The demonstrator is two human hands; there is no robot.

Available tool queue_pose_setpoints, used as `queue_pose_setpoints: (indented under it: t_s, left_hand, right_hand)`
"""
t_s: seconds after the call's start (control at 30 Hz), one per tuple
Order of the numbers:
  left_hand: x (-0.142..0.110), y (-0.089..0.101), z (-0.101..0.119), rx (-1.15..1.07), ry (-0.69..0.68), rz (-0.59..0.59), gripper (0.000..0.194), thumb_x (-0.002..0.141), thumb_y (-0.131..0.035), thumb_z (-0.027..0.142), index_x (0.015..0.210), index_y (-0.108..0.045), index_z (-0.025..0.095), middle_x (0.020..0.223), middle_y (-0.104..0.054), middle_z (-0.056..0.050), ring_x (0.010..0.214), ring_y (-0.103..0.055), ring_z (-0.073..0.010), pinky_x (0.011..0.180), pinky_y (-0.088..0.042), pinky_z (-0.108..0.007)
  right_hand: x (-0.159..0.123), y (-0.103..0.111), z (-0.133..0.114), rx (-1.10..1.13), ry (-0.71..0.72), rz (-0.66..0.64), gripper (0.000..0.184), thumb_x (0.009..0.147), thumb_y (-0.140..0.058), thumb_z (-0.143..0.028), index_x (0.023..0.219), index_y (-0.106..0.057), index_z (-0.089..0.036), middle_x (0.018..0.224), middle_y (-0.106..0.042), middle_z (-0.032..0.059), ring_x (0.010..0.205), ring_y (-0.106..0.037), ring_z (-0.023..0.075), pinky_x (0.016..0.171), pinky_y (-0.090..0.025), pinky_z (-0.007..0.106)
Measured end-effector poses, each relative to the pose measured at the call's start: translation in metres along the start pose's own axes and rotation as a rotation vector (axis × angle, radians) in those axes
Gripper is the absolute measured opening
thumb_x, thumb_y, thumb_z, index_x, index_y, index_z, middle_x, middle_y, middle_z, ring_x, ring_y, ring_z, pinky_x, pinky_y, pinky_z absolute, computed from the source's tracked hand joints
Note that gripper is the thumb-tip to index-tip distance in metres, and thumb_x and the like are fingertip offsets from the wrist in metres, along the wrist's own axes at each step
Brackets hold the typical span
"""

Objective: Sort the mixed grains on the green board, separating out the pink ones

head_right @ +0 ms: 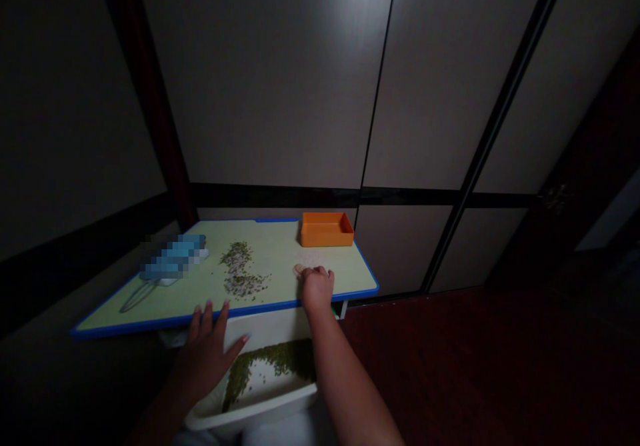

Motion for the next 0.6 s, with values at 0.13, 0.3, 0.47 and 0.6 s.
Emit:
queue_pose_setpoints:
  t_s: [0.13,0.3,0.47,0.6]
  left_hand:
    - [0.000,0.001,0.000,-0.012,0.005,0.000,0.074,0.079,-0.047,0.046,0.140,-0.033,0.007,0.151,-0.022,-0.026,0.143,-0.009,-0.0402,0.106,-0.032,-0.049]
    - [0.000,-0.002,-0.001,-0.018,0.005,0.015,0.074,0.079,-0.047,0.046,0.140,-0.033,0.007,0.151,-0.021,-0.027,0.143,-0.009,-0.0403,0.107,-0.031,-0.050]
    - [0.000,-0.006,-0.002,-0.023,-0.008,0.035,0.074,0.080,-0.045,0.048,0.141,-0.032,0.008,0.152,-0.021,-0.025,0.143,-0.008,-0.0390,0.105,-0.033,-0.051]
    - [0.000,-0.005,-0.003,-0.024,-0.015,0.039,0.074,0.080,-0.045,0.048,0.141,-0.032,0.007,0.151,-0.022,-0.027,0.143,-0.008,-0.0395,0.108,-0.030,-0.050]
  right_hand:
    - [-0.003,0.000,-0.005,0.044,0.085,0.007,0.024,0.094,-0.046,-0.025,0.099,-0.069,-0.025,0.099,-0.071,0.0066,0.106,-0.055,0.0187,0.098,-0.024,0.037]
    - [-0.006,0.001,-0.011,0.060,0.198,0.002,0.025,0.095,-0.045,-0.027,0.100,-0.069,-0.024,0.097,-0.071,0.0058,0.099,-0.058,0.0174,0.099,-0.024,0.036]
    - [-0.008,0.000,-0.015,0.068,0.303,-0.055,0.023,0.094,-0.046,-0.030,0.101,-0.068,-0.025,0.101,-0.070,0.0056,0.099,-0.058,0.0167,0.098,-0.026,0.034]
    - [-0.008,-0.001,-0.015,0.021,0.259,-0.095,0.021,0.092,-0.050,-0.027,0.100,-0.068,-0.025,0.098,-0.071,0.0059,0.099,-0.058,0.0188,0.096,-0.028,0.037]
Point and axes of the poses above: each hand's wrist, its own x-axis towards the middle knuckle, its own y-axis out of the back of the hand, z = x × y, the point moved 1 cm from there along x, towards the middle knuckle
